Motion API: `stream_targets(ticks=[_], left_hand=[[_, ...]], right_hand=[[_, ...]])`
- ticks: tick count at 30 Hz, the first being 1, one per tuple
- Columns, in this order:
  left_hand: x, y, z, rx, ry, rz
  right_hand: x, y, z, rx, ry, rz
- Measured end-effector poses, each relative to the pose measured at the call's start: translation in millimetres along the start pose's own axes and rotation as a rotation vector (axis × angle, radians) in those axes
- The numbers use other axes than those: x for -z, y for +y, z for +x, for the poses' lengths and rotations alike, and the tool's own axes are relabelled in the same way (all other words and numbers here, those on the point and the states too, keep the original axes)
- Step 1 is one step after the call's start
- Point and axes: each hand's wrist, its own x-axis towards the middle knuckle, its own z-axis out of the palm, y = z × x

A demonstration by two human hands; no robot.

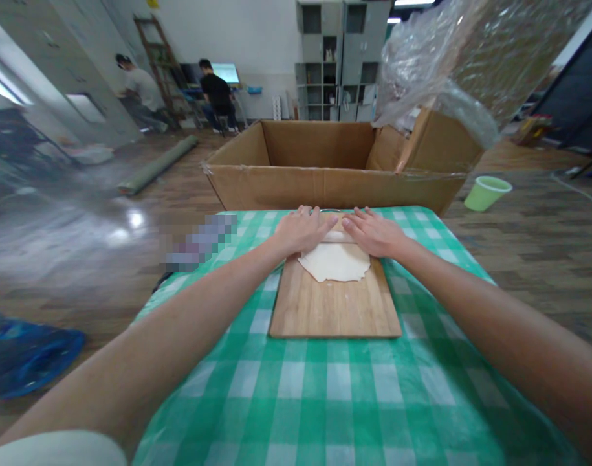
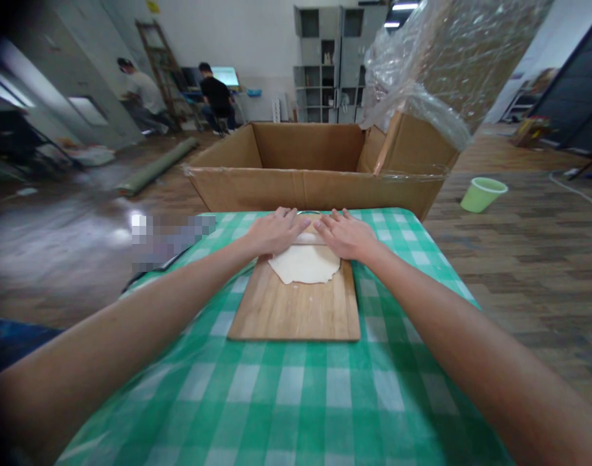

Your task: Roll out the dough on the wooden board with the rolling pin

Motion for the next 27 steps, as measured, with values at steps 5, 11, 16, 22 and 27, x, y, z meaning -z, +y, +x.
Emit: stream_targets(ticks=[5,11,16,22,27], left_hand=[[-3.6,-1.8,-5.9,-0.074,0.054,0.048],[-6.9,-4.0,-5.1,-0.128,0.101,0.049],[-8.4,-4.2,-1.1,-0.108,0.111,0.013],[-10.5,-6.3,1.2,-0.092,0.123,-0.070],[-9.1,-6.4,2.2,-0.090,0.108,-0.074]], right_hand=[[6.4,-15.5,-14.0,-0.056,0.038,0.008],[17.1,-46.7,-37.1,-0.259,0.041,0.106],[20.9,-59.0,-45.2,-0.275,0.062,0.091],[17.0,-48.7,-35.3,-0.315,0.070,0.101],[13.1,-39.3,-29.4,-0.295,0.102,0.077]])
